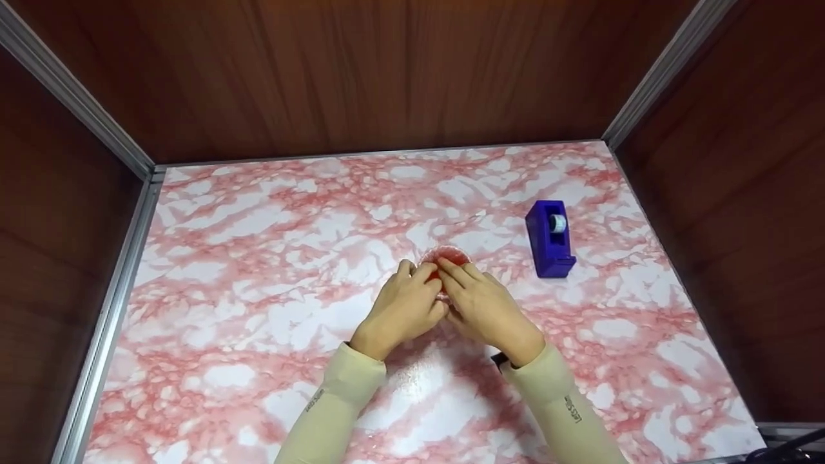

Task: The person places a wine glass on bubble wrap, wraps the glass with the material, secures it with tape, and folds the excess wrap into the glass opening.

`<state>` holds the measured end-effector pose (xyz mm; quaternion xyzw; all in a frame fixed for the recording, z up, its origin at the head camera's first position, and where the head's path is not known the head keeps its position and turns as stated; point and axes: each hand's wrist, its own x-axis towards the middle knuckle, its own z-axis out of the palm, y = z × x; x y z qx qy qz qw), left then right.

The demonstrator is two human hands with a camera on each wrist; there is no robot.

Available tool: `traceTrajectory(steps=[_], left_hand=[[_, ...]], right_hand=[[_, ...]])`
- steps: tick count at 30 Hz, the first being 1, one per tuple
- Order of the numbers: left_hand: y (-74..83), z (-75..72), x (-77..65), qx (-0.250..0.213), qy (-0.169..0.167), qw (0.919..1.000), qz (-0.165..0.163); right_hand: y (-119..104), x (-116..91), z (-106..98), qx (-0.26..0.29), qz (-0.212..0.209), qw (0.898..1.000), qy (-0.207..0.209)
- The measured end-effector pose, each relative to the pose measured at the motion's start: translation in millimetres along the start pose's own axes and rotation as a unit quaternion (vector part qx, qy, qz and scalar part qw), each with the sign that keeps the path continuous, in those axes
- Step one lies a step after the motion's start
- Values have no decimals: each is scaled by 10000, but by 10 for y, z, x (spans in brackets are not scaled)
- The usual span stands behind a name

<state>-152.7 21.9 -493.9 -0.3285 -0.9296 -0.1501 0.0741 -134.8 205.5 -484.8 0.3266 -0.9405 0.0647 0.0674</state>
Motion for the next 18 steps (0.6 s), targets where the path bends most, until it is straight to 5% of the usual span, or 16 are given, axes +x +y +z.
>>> traceTrajectory(steps=[18], left_hand=[[-27,46,5,-5,381,9989,279]], right_hand=[[-33,1,24,6,208,9997,151]])
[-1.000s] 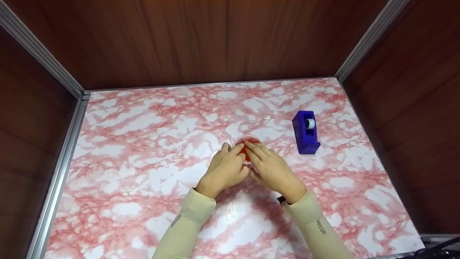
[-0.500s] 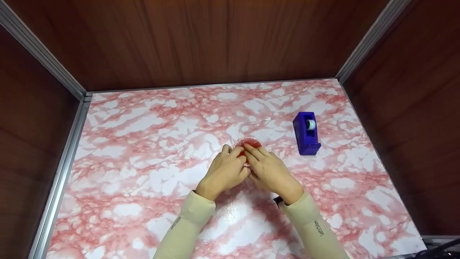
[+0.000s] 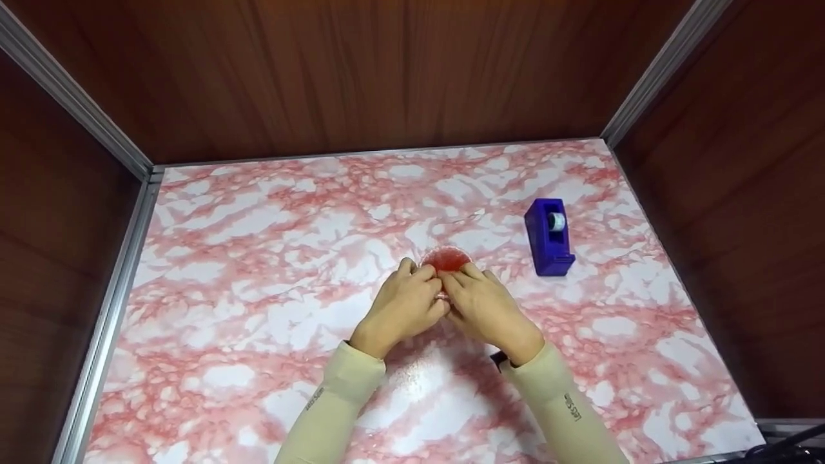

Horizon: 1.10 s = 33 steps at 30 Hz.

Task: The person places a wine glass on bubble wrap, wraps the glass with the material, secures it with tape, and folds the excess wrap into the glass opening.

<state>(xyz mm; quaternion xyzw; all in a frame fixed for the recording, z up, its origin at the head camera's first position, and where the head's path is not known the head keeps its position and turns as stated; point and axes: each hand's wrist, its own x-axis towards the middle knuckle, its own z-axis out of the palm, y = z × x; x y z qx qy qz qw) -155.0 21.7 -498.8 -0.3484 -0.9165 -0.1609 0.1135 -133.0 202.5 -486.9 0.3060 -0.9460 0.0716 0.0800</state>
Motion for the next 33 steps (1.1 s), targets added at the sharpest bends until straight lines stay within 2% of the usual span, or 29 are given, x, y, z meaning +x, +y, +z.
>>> traceTrajectory(steps=[7,14,18,25,33], left_hand=[[-6,0,-8,-31,-135,9999,-9],[-9,9,4,-115,-9,9999,28],[6,18,-1,-136,-64,9999,62],[25,23,-23,-106,-243,9996,-11],[7,19,-3,-179,-237,9996,-8]], right_hand=[[-35,11,10,-44,106,9997,-226],[-78,40,-46,-103,325,9986,-406],[-103,65,-71,-135,599,9954,-738],[-169,132,-101,-130,1152,9835,-1392],[-156,157,-69,-37,1233,9836,-1316]])
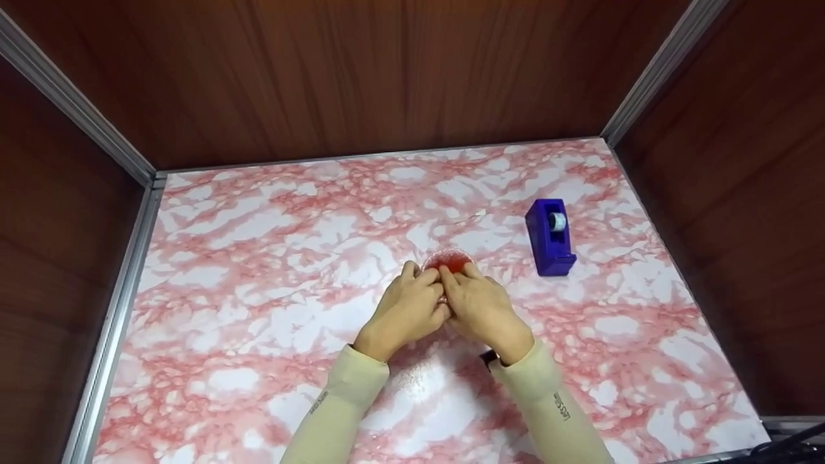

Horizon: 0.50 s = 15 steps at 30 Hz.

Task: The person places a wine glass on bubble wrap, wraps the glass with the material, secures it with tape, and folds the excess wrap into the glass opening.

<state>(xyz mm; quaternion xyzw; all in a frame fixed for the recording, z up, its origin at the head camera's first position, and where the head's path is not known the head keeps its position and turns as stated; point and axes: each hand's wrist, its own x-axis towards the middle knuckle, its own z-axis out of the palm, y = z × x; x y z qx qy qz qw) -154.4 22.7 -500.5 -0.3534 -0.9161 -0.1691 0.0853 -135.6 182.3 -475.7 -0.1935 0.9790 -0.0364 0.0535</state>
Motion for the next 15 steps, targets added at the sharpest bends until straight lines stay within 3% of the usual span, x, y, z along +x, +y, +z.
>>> traceTrajectory(steps=[8,15], left_hand=[[-21,20,14,-12,124,9999,54],[-18,77,-20,166,374,9989,207]], right_hand=[[59,-13,76,113,-381,9971,644],[138,-64,167,191,-866,9855,1445]])
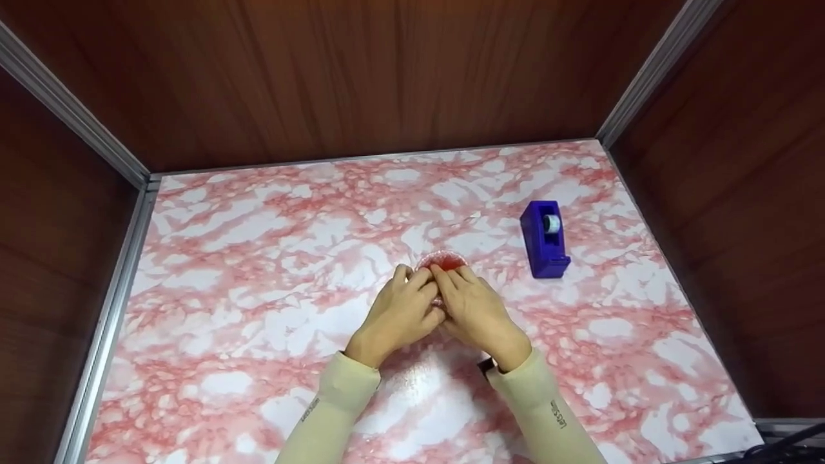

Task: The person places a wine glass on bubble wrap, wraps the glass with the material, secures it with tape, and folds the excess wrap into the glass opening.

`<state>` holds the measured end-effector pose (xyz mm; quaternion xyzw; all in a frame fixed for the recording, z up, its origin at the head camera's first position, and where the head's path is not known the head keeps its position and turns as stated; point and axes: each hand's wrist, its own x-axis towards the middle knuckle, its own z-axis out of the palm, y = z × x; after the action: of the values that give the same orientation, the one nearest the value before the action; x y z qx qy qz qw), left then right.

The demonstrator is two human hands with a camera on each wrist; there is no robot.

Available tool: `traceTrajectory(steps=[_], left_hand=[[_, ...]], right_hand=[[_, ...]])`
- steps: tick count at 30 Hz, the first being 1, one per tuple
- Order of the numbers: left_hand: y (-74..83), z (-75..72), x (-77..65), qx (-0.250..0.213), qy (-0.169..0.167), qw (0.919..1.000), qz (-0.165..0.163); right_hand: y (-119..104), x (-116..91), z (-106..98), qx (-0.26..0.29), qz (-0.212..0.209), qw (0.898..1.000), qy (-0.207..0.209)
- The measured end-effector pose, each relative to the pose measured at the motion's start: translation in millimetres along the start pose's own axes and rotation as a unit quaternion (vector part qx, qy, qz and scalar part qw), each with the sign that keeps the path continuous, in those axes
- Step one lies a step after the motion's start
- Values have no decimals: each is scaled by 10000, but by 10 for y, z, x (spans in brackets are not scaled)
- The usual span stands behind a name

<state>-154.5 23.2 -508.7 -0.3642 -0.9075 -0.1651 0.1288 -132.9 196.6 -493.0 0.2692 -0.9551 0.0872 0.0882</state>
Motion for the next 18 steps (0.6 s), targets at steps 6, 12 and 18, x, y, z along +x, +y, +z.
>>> traceTrajectory(steps=[6,12,18], left_hand=[[4,-24,-82,248,333,9991,99],[0,-57,-148,181,663,9976,127],[-13,-91,-197,-16,852,9961,206]], right_hand=[[57,-73,55,148,-459,9970,608],[93,-147,47,283,-706,9907,1128],[104,-231,1,403,-707,9861,1451]])
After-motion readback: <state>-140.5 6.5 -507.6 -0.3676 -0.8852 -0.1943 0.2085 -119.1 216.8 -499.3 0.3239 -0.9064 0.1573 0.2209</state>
